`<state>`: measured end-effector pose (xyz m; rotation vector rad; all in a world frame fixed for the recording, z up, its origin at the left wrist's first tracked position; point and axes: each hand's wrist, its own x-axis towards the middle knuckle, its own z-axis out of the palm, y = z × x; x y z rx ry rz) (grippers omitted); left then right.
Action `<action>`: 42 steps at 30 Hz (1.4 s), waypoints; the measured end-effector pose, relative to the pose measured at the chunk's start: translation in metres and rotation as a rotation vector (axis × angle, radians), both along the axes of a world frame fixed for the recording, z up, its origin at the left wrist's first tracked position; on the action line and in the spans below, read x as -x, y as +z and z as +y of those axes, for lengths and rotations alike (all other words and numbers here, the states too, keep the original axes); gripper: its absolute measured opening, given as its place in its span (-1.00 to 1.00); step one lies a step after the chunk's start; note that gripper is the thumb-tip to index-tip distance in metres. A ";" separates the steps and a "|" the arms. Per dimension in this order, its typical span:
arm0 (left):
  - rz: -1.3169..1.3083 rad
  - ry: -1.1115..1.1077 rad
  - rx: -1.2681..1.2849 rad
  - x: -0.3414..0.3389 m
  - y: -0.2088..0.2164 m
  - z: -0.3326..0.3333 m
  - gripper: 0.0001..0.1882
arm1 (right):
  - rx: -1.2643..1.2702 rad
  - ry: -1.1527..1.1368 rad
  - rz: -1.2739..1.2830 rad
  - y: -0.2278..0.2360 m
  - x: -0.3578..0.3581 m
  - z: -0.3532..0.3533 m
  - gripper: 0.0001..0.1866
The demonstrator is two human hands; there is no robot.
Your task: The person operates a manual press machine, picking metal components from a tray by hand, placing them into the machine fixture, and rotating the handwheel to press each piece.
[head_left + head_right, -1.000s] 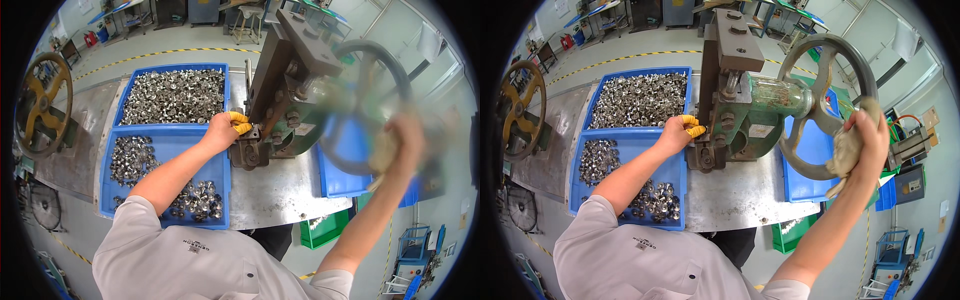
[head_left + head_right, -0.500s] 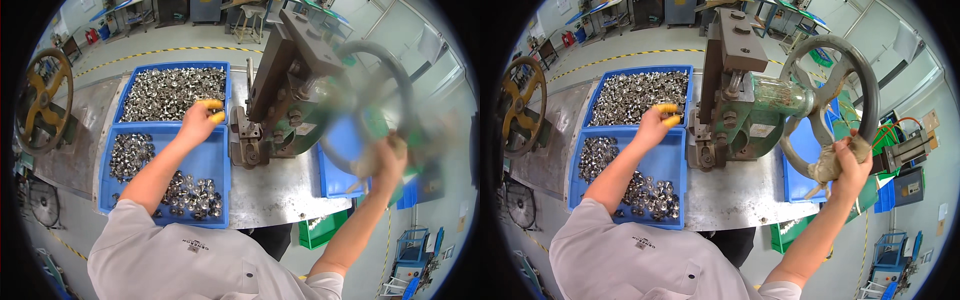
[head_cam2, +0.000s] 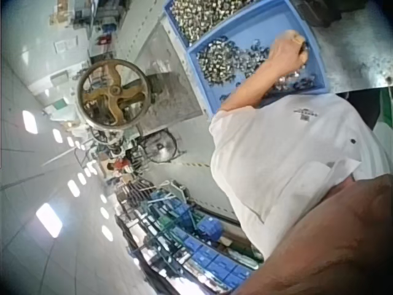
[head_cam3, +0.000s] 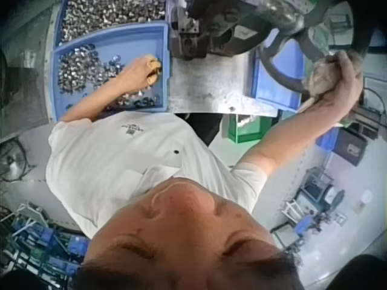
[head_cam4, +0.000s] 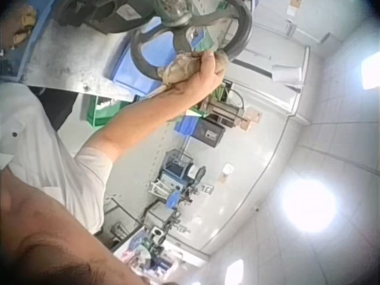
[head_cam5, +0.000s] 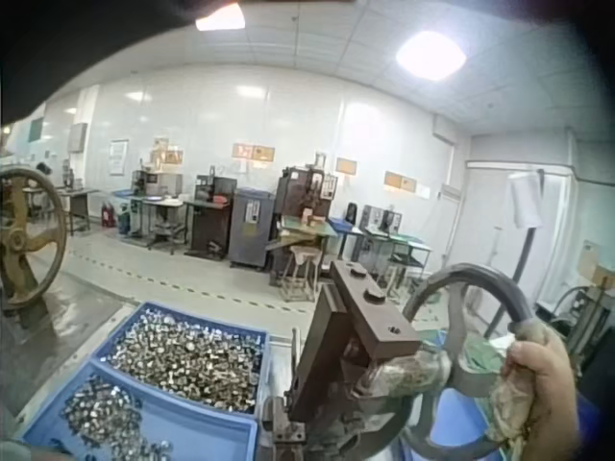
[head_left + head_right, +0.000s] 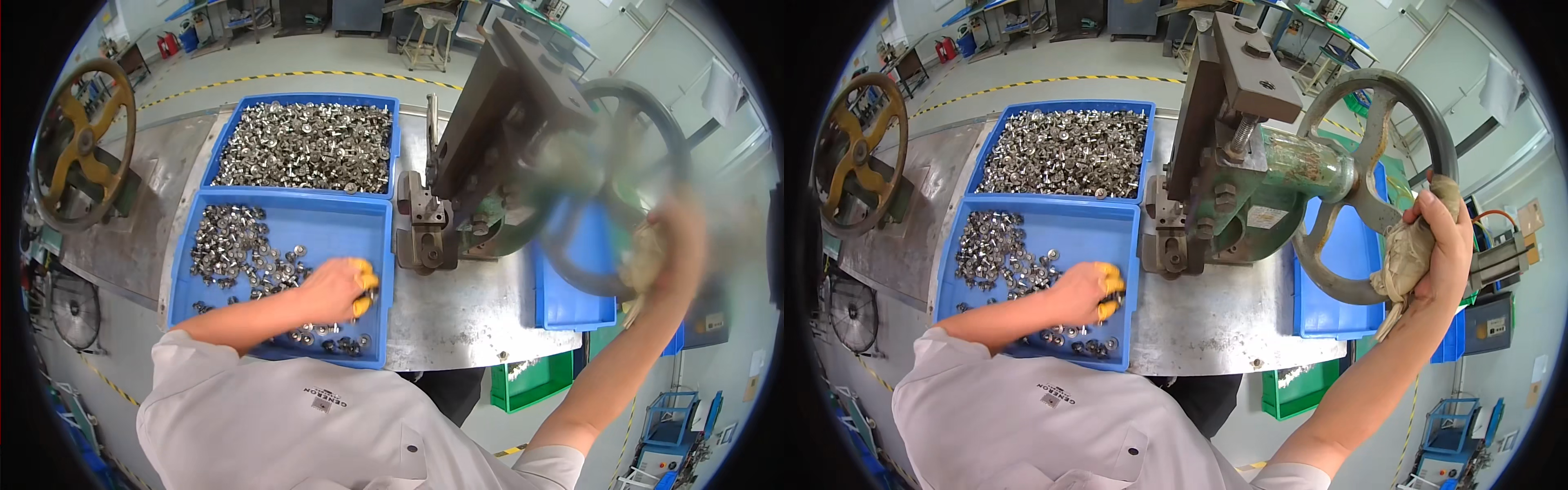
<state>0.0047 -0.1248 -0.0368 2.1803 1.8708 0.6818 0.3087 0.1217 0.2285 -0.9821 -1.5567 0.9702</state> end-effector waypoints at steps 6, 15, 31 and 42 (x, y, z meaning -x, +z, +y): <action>-0.111 0.366 0.094 0.048 0.005 0.051 -0.73 | 0.012 -0.017 -0.023 0.004 0.007 -0.005 -0.57; -1.261 0.510 0.171 0.054 0.006 0.055 -0.68 | 0.052 -0.029 -0.041 0.017 0.018 -0.010 -0.59; -1.565 0.372 0.074 0.023 0.036 0.089 -0.78 | 0.011 -0.031 -0.071 0.032 0.027 -0.005 -0.60; -1.323 0.446 -0.109 -0.006 0.037 0.125 -0.79 | 0.026 -0.003 -0.067 0.032 0.031 -0.007 -0.59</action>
